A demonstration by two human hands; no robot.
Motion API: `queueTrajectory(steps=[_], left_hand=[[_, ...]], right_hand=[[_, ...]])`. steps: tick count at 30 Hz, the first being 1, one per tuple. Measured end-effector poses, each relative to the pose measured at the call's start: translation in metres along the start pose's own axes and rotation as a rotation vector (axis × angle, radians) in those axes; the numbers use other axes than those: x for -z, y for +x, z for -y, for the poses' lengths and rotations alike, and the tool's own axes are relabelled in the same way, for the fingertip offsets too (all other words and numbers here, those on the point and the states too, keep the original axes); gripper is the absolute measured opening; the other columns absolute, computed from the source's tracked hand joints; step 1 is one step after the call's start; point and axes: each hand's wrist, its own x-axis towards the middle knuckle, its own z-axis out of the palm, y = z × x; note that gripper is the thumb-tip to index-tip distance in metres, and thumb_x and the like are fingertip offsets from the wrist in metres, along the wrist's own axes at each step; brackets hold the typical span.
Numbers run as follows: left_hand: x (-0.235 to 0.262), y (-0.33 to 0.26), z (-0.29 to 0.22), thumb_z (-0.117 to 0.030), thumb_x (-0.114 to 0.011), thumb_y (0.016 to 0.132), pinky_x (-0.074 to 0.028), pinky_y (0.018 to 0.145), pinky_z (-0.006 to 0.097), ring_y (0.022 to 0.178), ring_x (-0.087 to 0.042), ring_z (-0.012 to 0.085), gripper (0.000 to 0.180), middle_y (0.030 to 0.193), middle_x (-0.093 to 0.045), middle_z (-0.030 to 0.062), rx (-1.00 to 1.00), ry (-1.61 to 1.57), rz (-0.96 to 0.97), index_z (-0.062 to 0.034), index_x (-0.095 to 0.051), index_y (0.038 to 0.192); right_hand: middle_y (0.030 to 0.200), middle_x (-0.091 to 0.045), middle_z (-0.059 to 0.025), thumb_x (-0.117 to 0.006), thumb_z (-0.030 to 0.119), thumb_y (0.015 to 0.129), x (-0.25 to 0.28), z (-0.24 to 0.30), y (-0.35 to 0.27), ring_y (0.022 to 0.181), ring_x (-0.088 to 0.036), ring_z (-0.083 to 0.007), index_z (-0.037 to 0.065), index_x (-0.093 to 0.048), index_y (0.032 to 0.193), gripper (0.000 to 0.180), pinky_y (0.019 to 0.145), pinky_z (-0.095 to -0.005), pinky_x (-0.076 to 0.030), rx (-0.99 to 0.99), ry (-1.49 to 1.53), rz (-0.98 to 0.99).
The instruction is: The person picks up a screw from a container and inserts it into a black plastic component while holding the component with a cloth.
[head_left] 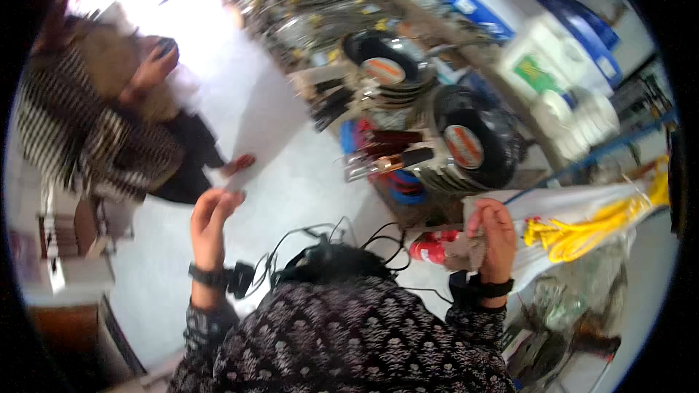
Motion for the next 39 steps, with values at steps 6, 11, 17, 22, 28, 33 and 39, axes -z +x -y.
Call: queueTrajectory(steps=[6, 11, 17, 22, 28, 33, 39], left_hand=[[-0.004, 0.013, 0.007, -0.004, -0.049, 0.091, -0.050, 0.075, 0.027, 0.079, -0.061, 0.0134, 0.009, 0.092, -0.060, 0.0060, -0.091, 0.031, 0.080, -0.0017, -0.054, 0.098], [-0.026, 0.017, -0.004, -0.005, -0.050, 0.091, -0.046, 0.069, 0.020, 0.076, -0.053, 0.0068, 0.010, 0.090, -0.056, -0.0012, -0.035, 0.028, 0.098, -0.0051, -0.055, 0.099], [-0.029, 0.026, 0.004, -0.004, -0.051, 0.090, -0.045, 0.068, 0.020, 0.077, -0.051, 0.0069, 0.010, 0.093, -0.056, -0.0008, -0.156, 0.138, 0.167, -0.0048, -0.057, 0.098], [-0.038, 0.018, -0.008, -0.003, -0.052, 0.089, -0.044, 0.070, 0.021, 0.078, -0.052, 0.0074, 0.009, 0.088, -0.056, -0.0004, -0.116, 0.137, 0.163, -0.0038, -0.058, 0.096], [-0.025, 0.007, -0.008, -0.003, -0.051, 0.090, -0.045, 0.067, 0.022, 0.073, -0.053, 0.0087, 0.008, 0.081, -0.056, 0.0015, -0.147, 0.160, 0.144, -0.0014, -0.057, 0.095], [-0.018, 0.002, -0.012, -0.001, -0.052, 0.089, -0.046, 0.069, 0.023, 0.071, -0.054, 0.0103, 0.007, 0.079, -0.057, 0.0022, -0.161, 0.171, 0.086, 0.0003, -0.058, 0.093], [0.010, -0.009, 0.002, 0.004, -0.050, 0.088, -0.044, 0.076, 0.023, 0.081, -0.054, 0.0104, 0.009, 0.087, -0.060, 0.0040, -0.214, 0.163, 0.051, 0.0011, -0.058, 0.092]], right_hand=[[0.075, -0.055, -0.0013, -0.048, 0.014, 0.093, 0.008, 0.003, 0.003, 0.068, -0.050, -0.0080, 0.000, -0.059, 0.102, 0.019, 0.063, -0.0200, -0.041, 0.021, 0.074, -0.001], [0.074, -0.055, -0.0008, -0.047, 0.017, 0.094, 0.015, 0.003, -0.002, 0.068, -0.049, -0.0080, 0.001, -0.057, 0.106, 0.022, 0.063, -0.0202, -0.041, 0.044, 0.070, 0.033], [0.075, -0.055, -0.0012, -0.045, 0.016, 0.095, 0.023, -0.002, -0.013, 0.069, -0.050, -0.0084, 0.001, -0.057, 0.105, 0.022, 0.064, -0.0208, -0.041, 0.062, 0.083, -0.019], [0.076, -0.054, -0.0013, -0.046, 0.016, 0.095, 0.026, -0.004, -0.016, 0.070, -0.050, -0.0080, 0.001, -0.057, 0.105, 0.022, 0.064, -0.0204, -0.041, 0.053, 0.103, -0.039], [0.075, -0.054, -0.0013, -0.046, 0.016, 0.094, 0.015, -0.010, -0.005, 0.069, -0.050, -0.0080, 0.001, -0.058, 0.104, 0.021, 0.063, -0.0210, -0.041, -0.007, 0.106, -0.021], [0.072, -0.054, -0.0023, -0.046, 0.014, 0.094, 0.014, -0.022, 0.004, 0.067, -0.050, -0.0093, -0.001, -0.056, 0.106, 0.022, 0.063, -0.0218, -0.041, 0.054, 0.055, -0.025], [0.072, -0.052, -0.0025, -0.046, 0.011, 0.093, 0.004, -0.014, 0.019, 0.066, -0.048, -0.0093, 0.002, -0.043, 0.125, 0.034, 0.062, -0.0210, -0.040, 0.219, 0.230, -0.092]])
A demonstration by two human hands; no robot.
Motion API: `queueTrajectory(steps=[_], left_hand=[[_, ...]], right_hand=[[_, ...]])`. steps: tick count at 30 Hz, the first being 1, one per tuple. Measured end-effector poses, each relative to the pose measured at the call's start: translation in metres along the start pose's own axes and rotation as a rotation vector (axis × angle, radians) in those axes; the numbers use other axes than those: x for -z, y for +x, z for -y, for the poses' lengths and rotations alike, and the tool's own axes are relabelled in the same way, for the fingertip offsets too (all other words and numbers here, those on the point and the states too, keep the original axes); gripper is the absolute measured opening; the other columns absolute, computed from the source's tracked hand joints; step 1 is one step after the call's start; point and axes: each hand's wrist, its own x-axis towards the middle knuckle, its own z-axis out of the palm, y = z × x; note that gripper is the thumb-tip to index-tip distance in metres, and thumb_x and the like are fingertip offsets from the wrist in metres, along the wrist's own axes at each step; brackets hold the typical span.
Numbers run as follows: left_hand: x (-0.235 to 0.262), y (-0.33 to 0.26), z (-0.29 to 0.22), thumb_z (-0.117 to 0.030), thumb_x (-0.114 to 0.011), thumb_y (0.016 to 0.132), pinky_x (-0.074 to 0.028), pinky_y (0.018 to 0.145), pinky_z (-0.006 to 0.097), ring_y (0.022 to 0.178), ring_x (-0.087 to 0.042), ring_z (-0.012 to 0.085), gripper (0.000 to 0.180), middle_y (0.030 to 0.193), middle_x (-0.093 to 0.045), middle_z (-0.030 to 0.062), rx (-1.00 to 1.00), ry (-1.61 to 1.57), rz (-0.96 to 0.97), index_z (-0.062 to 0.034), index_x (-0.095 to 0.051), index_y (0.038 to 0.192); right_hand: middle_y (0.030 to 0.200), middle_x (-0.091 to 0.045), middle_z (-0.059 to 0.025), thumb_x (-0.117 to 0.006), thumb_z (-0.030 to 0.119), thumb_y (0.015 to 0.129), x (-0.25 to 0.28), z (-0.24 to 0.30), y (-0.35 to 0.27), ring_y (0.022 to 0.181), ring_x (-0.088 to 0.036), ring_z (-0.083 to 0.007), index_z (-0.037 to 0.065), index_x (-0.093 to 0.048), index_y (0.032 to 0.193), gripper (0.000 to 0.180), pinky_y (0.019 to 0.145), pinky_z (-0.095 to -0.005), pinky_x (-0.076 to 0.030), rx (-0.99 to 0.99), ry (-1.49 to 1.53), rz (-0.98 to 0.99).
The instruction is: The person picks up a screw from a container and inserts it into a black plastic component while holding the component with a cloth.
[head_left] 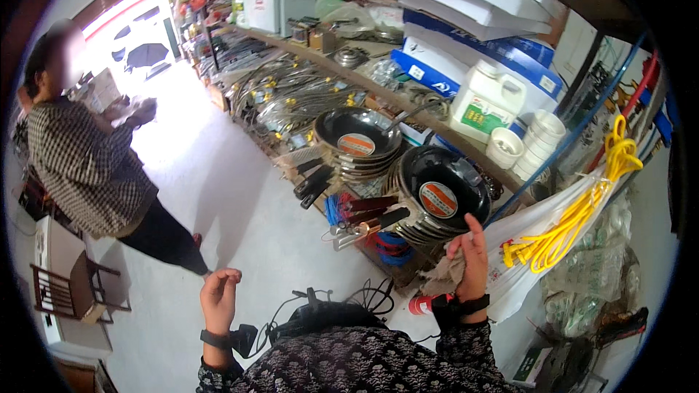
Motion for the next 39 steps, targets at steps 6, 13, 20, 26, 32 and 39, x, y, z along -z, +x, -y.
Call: queueTrajectory(steps=[6, 13, 20, 26, 32, 39], left_hand=[[0.020, -0.007, -0.013, 0.004, -0.051, 0.087, -0.045, 0.074, 0.023, 0.078, -0.055, 0.0103, 0.010, 0.088, -0.061, 0.0038, -0.045, 0.172, -0.063, -0.0004, -0.059, 0.091], [0.048, 0.013, -0.084, 0.007, -0.047, 0.088, -0.044, 0.078, 0.026, 0.086, -0.055, 0.0155, 0.011, 0.094, -0.060, 0.0086, -0.377, 0.353, -0.035, 0.0018, -0.056, 0.092], [0.041, 0.012, -0.141, 0.011, -0.053, 0.079, -0.044, 0.075, 0.028, 0.084, -0.057, 0.0194, 0.012, 0.088, -0.061, 0.0114, -0.538, 0.362, -0.073, -0.0003, -0.057, 0.083], [0.032, 0.017, -0.184, 0.008, -0.053, 0.074, -0.044, 0.065, 0.030, 0.073, -0.056, 0.0218, 0.011, 0.080, -0.061, 0.0127, -0.785, 0.377, 0.033, -0.0025, -0.055, 0.071], [-0.019, 0.066, -0.271, -0.008, -0.065, 0.080, -0.049, 0.056, 0.029, 0.062, -0.061, 0.0204, 0.007, 0.079, -0.065, 0.0071, -1.036, -0.223, 0.747, -0.0095, -0.064, 0.073], [-0.087, 0.053, -0.360, -0.015, -0.058, 0.086, -0.052, 0.068, 0.026, 0.080, -0.062, 0.0166, 0.011, 0.095, -0.065, 0.0103, -0.978, -0.686, 1.110, -0.0132, -0.064, 0.096]], right_hand=[[0.074, -0.052, -0.0008, -0.057, 0.013, 0.088, -0.020, 0.046, 0.001, 0.064, -0.048, -0.0072, 0.004, -0.055, 0.111, 0.024, 0.058, -0.0199, -0.040, 0.169, -0.239, 0.018], [0.070, -0.049, -0.0020, -0.054, 0.027, 0.084, -0.078, 0.179, -0.007, 0.063, -0.046, -0.0107, 0.002, -0.053, 0.108, 0.035, 0.064, -0.0246, -0.039, 1.133, -0.812, 0.182], [0.070, -0.050, -0.0022, -0.056, 0.027, 0.082, -0.103, 0.208, 0.014, 0.064, -0.046, -0.0110, 0.002, -0.053, 0.108, 0.036, 0.064, -0.0248, -0.039, 1.254, -1.060, 0.308], [0.070, -0.051, -0.0023, -0.057, 0.026, 0.081, -0.093, 0.204, 0.032, 0.064, -0.047, -0.0113, 0.002, -0.054, 0.108, 0.037, 0.064, -0.0250, -0.039, 1.214, -1.062, 0.341], [0.070, -0.051, -0.0024, -0.058, 0.026, 0.080, -0.093, 0.218, 0.047, 0.064, -0.048, -0.0116, 0.001, -0.054, 0.108, 0.038, 0.064, -0.0251, -0.039, 1.111, -1.170, 0.254], [0.071, -0.052, -0.0025, -0.060, 0.026, 0.079, -0.097, 0.222, 0.050, 0.065, -0.048, -0.0119, 0.001, -0.055, 0.109, 0.039, 0.064, -0.0253, -0.039, 1.024, -1.186, 0.164]])
